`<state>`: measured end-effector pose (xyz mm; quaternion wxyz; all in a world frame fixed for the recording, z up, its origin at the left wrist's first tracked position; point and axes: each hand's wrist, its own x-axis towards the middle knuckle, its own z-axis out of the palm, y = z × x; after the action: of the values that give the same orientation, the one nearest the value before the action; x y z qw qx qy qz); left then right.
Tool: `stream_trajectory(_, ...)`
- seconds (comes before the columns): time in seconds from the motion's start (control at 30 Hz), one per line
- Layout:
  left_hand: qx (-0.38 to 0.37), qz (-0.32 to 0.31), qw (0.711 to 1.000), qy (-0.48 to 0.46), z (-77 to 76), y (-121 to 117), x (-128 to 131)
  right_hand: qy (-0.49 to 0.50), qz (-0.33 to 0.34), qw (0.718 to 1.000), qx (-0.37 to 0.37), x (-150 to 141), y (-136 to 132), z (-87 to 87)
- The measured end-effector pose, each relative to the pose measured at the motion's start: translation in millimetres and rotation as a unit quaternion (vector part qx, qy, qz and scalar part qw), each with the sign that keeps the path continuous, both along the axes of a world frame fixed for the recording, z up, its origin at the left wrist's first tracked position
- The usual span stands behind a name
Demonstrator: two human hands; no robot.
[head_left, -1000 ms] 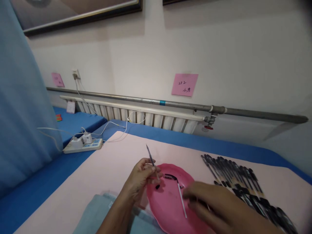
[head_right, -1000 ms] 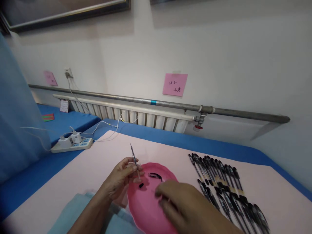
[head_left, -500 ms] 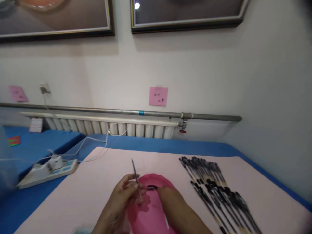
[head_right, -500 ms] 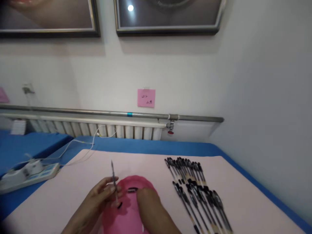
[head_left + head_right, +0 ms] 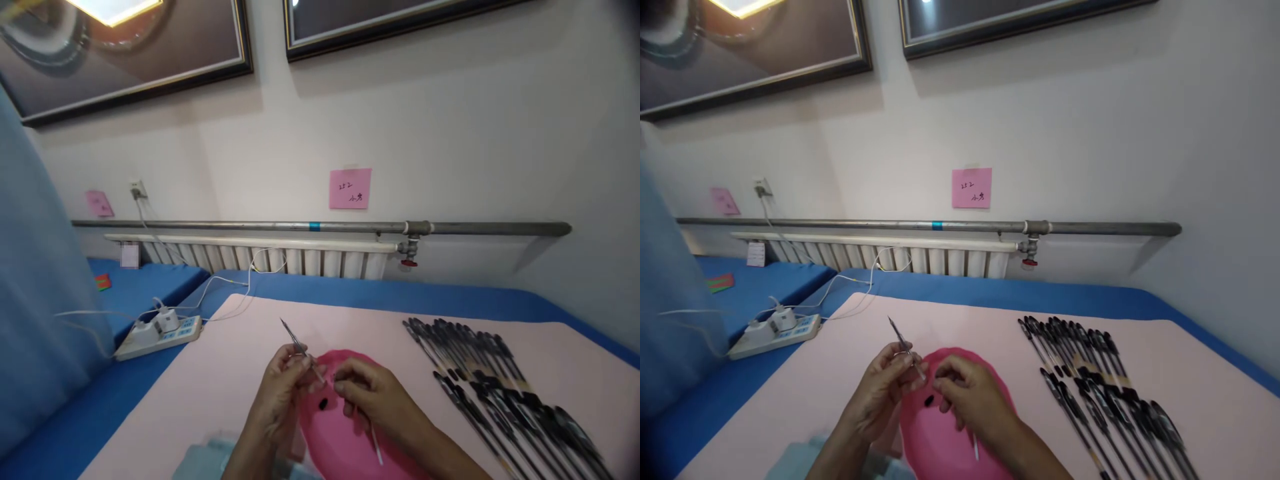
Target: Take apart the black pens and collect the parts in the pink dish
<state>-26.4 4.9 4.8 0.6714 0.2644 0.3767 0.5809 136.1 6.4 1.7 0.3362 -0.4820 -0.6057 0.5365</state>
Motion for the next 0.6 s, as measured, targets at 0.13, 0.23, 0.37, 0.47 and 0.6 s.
stream_trajectory(0.13, 0.014, -0.001, 1.000, -0.017, 0.6, -0.1, -1.0, 0.062, -0.041, 0.997, -0.018, -4.5, -3.8, 0.4)
stream_trajectory(0.23, 0.016, 0.002, 1.000, -0.026, -0.4, -0.3, 1.6, 0.070, -0.052, 0.996, -0.010, -8.4, -6.3, -0.1)
stream_trajectory(0.37, 0.013, -0.001, 0.999, -0.031, -4.1, -0.5, 3.7, 0.078, -0.050, 0.996, 0.008, -11.2, -7.7, -0.5)
stream_trajectory(0.47, 0.013, 0.002, 0.999, -0.029, -5.8, 0.6, 0.0, 0.046, -0.045, 0.998, 0.021, -6.2, -4.5, -0.1)
stream_trajectory(0.6, 0.019, 0.019, 1.000, -0.010, -6.1, 3.6, -7.9, -0.027, -0.032, 0.997, 0.060, 6.3, 2.5, 3.5)
